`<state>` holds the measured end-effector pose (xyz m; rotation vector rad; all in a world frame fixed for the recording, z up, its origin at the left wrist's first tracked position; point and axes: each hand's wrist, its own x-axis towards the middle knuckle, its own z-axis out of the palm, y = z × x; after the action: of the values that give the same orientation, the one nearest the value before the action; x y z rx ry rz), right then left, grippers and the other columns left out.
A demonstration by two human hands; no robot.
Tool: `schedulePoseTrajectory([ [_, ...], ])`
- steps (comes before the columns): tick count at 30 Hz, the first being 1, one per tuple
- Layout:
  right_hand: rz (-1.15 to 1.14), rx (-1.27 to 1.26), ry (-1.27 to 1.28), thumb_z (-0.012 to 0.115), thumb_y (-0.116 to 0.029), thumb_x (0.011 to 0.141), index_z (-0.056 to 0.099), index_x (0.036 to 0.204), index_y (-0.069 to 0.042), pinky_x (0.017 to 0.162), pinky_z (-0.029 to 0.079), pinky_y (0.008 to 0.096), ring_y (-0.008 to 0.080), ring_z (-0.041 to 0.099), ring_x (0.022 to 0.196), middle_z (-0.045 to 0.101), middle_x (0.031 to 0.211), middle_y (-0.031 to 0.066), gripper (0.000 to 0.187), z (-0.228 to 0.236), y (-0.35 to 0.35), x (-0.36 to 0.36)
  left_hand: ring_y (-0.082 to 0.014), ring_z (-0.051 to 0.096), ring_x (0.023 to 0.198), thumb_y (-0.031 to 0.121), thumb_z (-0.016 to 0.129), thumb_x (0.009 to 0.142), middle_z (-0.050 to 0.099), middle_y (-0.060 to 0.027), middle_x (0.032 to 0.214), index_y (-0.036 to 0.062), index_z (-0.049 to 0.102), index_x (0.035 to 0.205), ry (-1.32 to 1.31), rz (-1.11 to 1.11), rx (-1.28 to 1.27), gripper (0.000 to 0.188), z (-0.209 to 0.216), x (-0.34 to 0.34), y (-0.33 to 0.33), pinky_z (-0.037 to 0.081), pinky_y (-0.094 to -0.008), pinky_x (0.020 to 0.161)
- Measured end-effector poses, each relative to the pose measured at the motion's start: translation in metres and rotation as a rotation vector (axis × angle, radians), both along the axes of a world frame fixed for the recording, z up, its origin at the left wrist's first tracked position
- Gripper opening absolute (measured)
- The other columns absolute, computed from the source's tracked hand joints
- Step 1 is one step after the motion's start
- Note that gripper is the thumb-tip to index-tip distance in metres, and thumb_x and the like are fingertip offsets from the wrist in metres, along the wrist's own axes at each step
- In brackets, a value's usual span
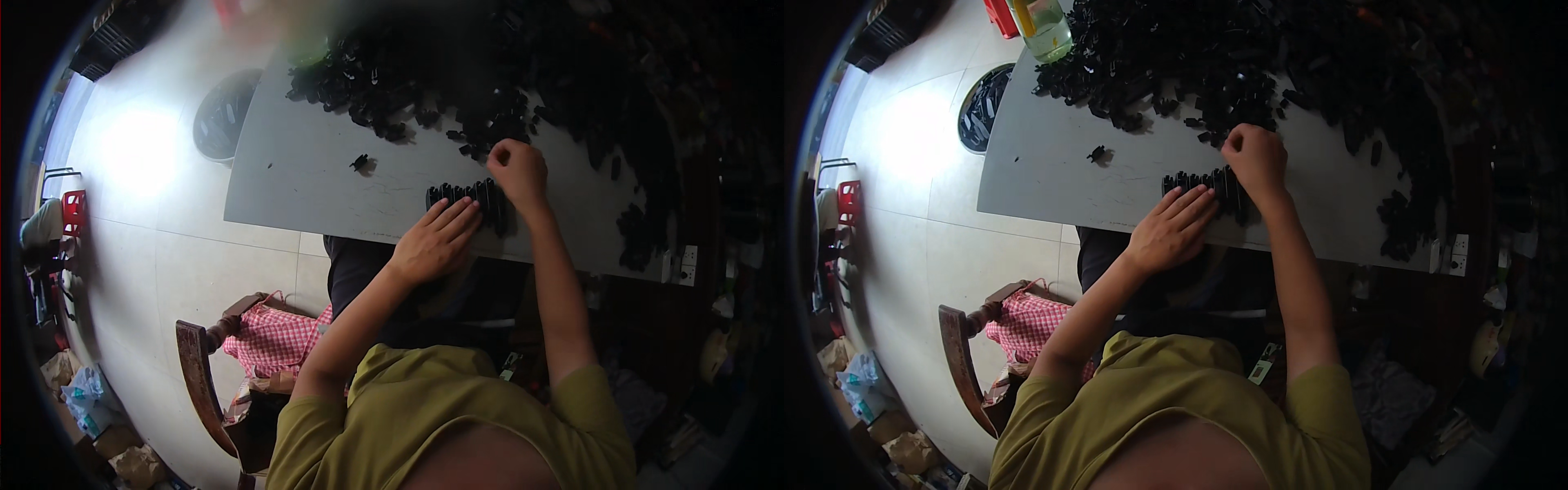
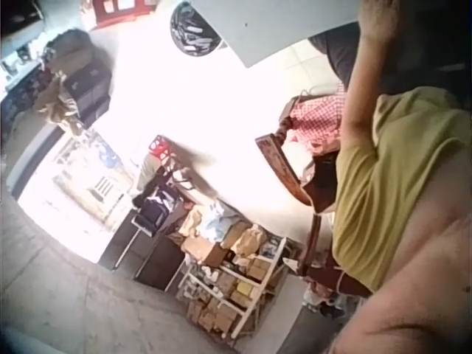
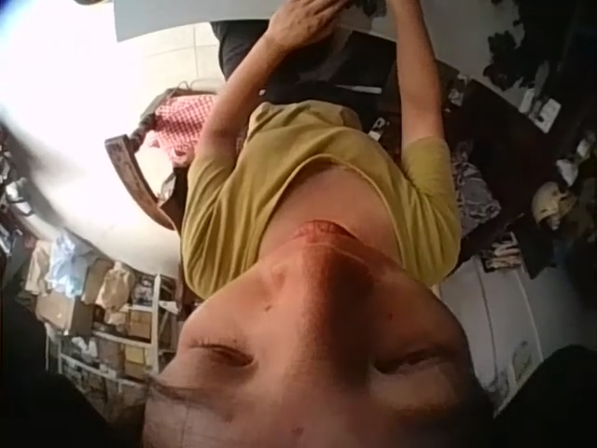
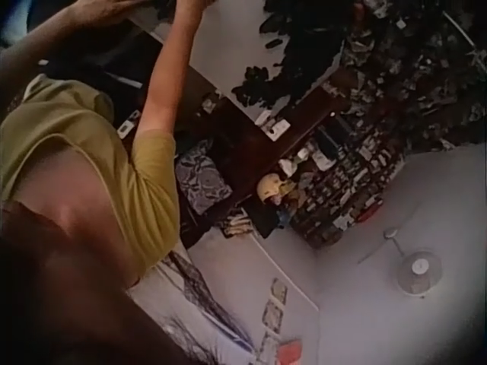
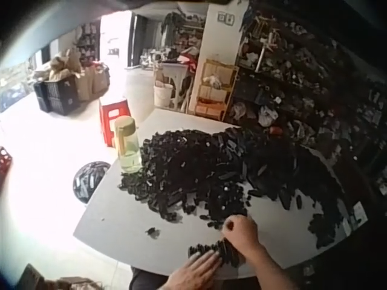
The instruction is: Assembling small black plastic clips onto a mounting rail on a table.
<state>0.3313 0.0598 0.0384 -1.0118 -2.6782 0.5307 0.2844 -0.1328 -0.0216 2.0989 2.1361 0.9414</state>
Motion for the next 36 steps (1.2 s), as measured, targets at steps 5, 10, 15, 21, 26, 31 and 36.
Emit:
schedulePoseTrajectory([
  [5, -0.078, -0.586, 0.283, 0.055, -0.011, 0.091, 0.059, 0.088, -0.004, 0.049, 0.045, 0.0183, 0.0087, 0.063, 0.064, 0.065, 0.071, 0.0044, 0.008, 0.006, -0.003, 0.024, -0.0244, 0.039, 0.134, 0.026, 0.061, 0.081, 0.045, -0.0114, 0.141, 0.0044, 0.052, 0.129, 0.026, 0.004, 0.002, 0.054, 0.001, 0.0, 0.001, 0.03, -0.042, 0.111],
  [10, -0.153, -1.064, 0.398, 0.052, -0.011, 0.095, 0.058, 0.094, -0.004, 0.048, 0.042, 0.018, 0.0063, 0.056, 0.058, 0.062, 0.084, 0.0035, 0.009, -0.004, -0.004, 0.045, -0.0247, 0.041, 0.133, 0.025, 0.061, 0.081, 0.046, -0.0116, 0.14, 0.0043, 0.052, 0.129, 0.033, 0.013, 0.019, 0.053, 0.0, 0.001, 0.002, 0.031, -0.0419, 0.11],
  [15, -0.108, -1.168, 0.509, 0.054, -0.008, 0.094, 0.061, 0.102, 0.0, 0.053, 0.048, 0.0192, 0.0076, 0.058, 0.063, 0.06, 0.085, 0.0045, 0.014, -0.003, -0.012, 0.052, -0.0246, 0.042, 0.132, 0.025, 0.061, 0.081, 0.047, -0.0116, 0.139, 0.0044, 0.052, 0.129, 0.025, 0.015, 0.028, 0.053, -0.001, 0.001, 0.002, 0.032, -0.0417, 0.109],
  [21, -0.021, -0.903, 0.444, 0.056, -0.004, 0.092, 0.066, 0.102, 0.001, 0.059, 0.051, 0.0221, 0.0086, 0.059, 0.066, 0.06, 0.088, 0.0041, 0.015, -0.01, -0.017, 0.053, -0.0248, 0.042, 0.131, 0.026, 0.062, 0.08, 0.047, -0.0117, 0.138, 0.0049, 0.052, 0.13, 0.035, 0.023, 0.014, 0.055, 0.0, 0.001, 0.002, 0.031, -0.0419, 0.11],
  [26, 0.042, -0.525, 0.372, 0.059, 0.001, 0.087, 0.066, 0.097, 0.002, 0.059, 0.05, 0.0234, 0.0104, 0.061, 0.066, 0.061, 0.088, 0.0053, 0.012, -0.016, -0.025, 0.046, -0.0251, 0.043, 0.131, 0.026, 0.062, 0.081, 0.049, -0.0119, 0.137, 0.0048, 0.053, 0.128, 0.013, 0.02, 0.015, 0.053, 0.001, 0.001, 0.002, 0.032, -0.0418, 0.109],
  [31, 0.286, 0.04, 0.254, 0.063, 0.004, 0.078, 0.065, 0.091, 0.0, 0.066, 0.05, 0.0309, 0.0226, 0.063, 0.075, 0.061, 0.088, 0.0097, 0.013, -0.018, -0.029, 0.041, -0.0254, 0.044, 0.13, 0.025, 0.062, 0.081, 0.049, -0.0114, 0.136, 0.0049, 0.053, 0.128, 0.008, 0.03, 0.037, 0.052, -0.002, 0.002, 0.003, 0.032, -0.0419, 0.109],
  [36, 0.324, 0.175, 0.152, 0.065, 0.002, 0.076, 0.066, 0.089, -0.003, 0.068, 0.05, 0.0356, 0.0284, 0.062, 0.079, 0.061, 0.088, 0.009, 0.014, -0.016, -0.033, 0.036, -0.0256, 0.045, 0.129, 0.025, 0.062, 0.08, 0.05, -0.011, 0.135, 0.0051, 0.054, 0.126, 0.01, 0.031, 0.048, 0.051, -0.001, 0.002, 0.003, 0.033, -0.0418, 0.108],
])
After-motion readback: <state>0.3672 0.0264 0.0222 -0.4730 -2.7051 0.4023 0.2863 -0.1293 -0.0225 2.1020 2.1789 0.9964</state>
